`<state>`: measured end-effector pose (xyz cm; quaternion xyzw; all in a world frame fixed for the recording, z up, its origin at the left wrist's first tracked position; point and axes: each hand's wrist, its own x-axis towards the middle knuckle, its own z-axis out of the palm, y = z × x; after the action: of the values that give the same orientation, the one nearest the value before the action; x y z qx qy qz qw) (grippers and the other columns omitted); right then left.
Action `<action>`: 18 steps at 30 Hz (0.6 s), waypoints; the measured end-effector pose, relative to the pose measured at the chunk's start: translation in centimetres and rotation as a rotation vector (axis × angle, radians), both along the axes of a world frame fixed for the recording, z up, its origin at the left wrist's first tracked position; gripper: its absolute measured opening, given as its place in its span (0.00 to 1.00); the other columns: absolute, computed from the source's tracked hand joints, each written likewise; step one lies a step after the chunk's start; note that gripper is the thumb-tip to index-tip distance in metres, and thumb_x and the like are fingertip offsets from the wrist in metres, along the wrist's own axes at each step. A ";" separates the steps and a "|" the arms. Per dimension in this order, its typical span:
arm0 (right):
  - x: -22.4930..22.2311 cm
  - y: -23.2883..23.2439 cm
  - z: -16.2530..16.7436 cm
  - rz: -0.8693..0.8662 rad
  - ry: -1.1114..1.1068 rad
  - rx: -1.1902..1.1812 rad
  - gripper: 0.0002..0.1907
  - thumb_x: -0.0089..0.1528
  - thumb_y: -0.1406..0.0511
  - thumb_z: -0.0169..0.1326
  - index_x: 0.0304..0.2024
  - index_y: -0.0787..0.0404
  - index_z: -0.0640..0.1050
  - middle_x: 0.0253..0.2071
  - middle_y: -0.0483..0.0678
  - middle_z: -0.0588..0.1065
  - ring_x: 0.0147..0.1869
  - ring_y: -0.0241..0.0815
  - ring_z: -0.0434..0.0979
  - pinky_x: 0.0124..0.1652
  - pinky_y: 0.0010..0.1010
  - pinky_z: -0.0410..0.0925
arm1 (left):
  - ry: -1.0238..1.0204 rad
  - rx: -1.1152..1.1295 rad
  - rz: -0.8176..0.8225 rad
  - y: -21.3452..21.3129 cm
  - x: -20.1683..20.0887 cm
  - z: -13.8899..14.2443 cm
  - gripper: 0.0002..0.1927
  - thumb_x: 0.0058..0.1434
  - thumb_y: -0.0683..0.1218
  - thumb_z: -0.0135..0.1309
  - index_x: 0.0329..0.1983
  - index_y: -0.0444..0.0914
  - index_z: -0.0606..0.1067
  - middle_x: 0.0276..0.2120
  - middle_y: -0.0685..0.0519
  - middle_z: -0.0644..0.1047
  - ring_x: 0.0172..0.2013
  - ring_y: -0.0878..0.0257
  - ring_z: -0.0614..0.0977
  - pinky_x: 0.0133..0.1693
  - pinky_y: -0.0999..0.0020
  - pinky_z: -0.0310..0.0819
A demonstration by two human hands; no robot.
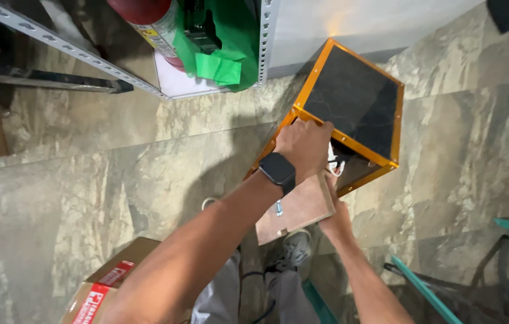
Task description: The person handles bundles of wires and small electronic components, sorting and arranging them in cardboard boxes on a workbench. They carry a wooden enclosure, place wiring and components inside it, and use a screwdriver and pliers on the parts at the bench.
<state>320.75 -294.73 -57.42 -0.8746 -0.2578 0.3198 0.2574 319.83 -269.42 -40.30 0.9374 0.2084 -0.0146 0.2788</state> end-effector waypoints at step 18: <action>3.4 -5.4 1.3 -0.359 0.396 0.192 0.15 0.69 0.62 0.52 0.51 0.66 0.80 0.36 0.43 0.79 0.37 0.31 0.73 0.39 0.27 0.68 | -0.171 -0.261 -0.189 2.7 2.6 -2.9 0.18 0.57 0.51 0.58 0.49 0.40 0.76 0.41 0.42 0.81 0.47 0.44 0.80 0.48 0.49 0.74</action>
<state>324.12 -300.11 -56.12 -0.7983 -0.0728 0.4079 0.4371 322.43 -266.68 -43.15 0.9064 0.0915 0.0121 0.4121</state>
